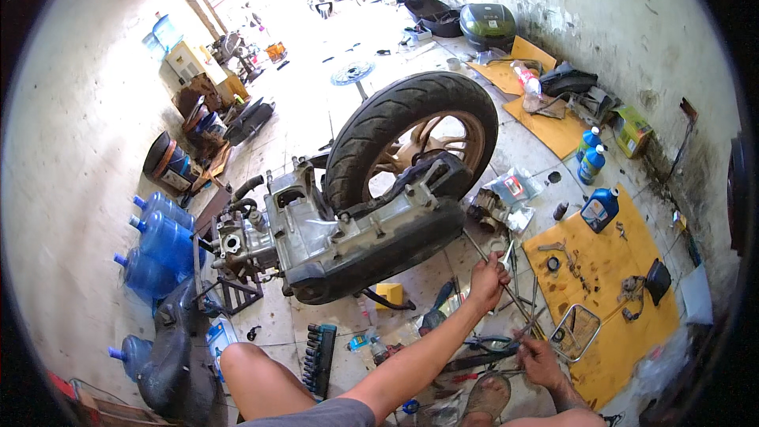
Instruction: The recorder is repairing a motorcycle engine by handling and checking various engine components and bolts.
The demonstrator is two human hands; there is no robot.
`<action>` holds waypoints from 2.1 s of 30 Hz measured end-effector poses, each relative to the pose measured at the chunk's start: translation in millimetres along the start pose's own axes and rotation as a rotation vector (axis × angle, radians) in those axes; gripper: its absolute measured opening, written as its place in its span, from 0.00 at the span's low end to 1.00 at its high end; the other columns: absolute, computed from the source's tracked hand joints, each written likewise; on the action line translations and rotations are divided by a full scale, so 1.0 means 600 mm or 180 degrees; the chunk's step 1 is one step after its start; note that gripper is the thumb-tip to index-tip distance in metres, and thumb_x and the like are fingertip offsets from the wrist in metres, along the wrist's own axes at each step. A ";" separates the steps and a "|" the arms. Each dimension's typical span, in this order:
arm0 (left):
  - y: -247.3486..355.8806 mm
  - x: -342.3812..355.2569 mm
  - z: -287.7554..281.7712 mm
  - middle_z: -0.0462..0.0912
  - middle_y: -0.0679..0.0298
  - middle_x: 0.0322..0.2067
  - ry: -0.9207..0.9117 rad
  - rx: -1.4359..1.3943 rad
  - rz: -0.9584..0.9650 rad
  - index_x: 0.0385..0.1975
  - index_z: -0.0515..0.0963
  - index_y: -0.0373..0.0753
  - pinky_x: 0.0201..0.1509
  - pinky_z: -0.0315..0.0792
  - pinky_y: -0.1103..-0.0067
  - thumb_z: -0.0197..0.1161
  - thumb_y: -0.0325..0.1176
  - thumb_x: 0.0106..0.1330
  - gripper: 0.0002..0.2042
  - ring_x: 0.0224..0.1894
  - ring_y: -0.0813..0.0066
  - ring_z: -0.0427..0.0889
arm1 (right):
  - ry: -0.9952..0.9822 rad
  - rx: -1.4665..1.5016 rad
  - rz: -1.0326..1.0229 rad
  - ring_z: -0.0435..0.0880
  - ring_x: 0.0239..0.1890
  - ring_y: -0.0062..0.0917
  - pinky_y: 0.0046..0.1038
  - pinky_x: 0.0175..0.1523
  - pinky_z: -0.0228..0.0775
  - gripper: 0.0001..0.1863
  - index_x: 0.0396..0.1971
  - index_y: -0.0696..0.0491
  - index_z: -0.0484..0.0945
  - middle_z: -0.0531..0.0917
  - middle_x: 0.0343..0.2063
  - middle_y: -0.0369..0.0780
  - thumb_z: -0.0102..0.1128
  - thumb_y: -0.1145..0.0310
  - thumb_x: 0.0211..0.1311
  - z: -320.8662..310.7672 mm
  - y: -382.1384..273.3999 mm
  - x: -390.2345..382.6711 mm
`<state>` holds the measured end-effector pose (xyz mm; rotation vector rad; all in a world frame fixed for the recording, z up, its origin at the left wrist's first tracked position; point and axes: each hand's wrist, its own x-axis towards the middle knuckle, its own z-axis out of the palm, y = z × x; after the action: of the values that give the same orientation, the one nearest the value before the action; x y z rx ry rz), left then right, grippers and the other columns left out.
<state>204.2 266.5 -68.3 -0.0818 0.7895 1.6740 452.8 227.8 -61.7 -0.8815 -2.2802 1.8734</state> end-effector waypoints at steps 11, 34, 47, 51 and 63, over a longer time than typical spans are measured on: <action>0.008 0.014 0.003 0.58 0.73 0.21 0.0095 -0.0090 -0.0014 0.47 0.69 0.37 0.27 0.58 0.81 0.48 0.42 0.77 0.14 0.21 0.82 0.55 | 0.1553 0.0004 -0.0380 0.75 0.26 0.20 0.26 0.35 0.70 0.23 0.60 0.55 0.75 0.77 0.22 0.35 0.46 0.78 0.65 0.015 -0.018 0.002; 0.042 0.025 -0.024 0.70 0.69 0.29 0.0217 -0.0285 0.0149 0.53 0.68 0.46 0.35 0.73 0.75 0.48 0.42 0.77 0.12 0.29 0.78 0.71 | 0.1617 -0.3620 -0.1190 0.75 0.38 0.35 0.38 0.53 0.59 0.27 0.57 0.55 0.75 0.79 0.34 0.41 0.65 0.61 0.57 -0.003 -0.069 0.103; 0.052 -0.112 -0.103 0.66 0.48 0.63 -0.1951 0.5029 0.3595 0.66 0.64 0.42 0.70 0.56 0.56 0.65 0.36 0.58 0.33 0.66 0.49 0.64 | 0.1337 -0.3227 -0.1037 0.78 0.33 0.37 0.40 0.48 0.67 0.31 0.61 0.57 0.70 0.82 0.29 0.41 0.63 0.61 0.59 -0.016 -0.018 0.116; 0.018 -0.147 -0.063 0.58 0.55 0.71 -0.3574 0.5665 0.3216 0.68 0.62 0.42 0.73 0.52 0.59 0.65 0.41 0.60 0.35 0.74 0.54 0.54 | 0.1162 -0.2001 -0.1097 0.81 0.41 0.38 0.38 0.51 0.69 0.30 0.59 0.59 0.72 0.85 0.38 0.40 0.62 0.69 0.53 -0.021 -0.026 0.109; -0.026 -0.112 0.033 0.79 0.47 0.44 -0.3350 0.5219 0.2456 0.44 0.77 0.33 0.51 0.70 0.59 0.57 0.30 0.58 0.15 0.48 0.48 0.77 | 0.1597 -0.2554 -0.1168 0.81 0.40 0.37 0.37 0.49 0.71 0.27 0.59 0.58 0.71 0.84 0.39 0.43 0.60 0.67 0.59 0.023 0.001 0.142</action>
<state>243.8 221.0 -29.3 2.2217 1.1199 0.9213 376.3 255.0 -91.7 -0.7761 -2.5782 0.4827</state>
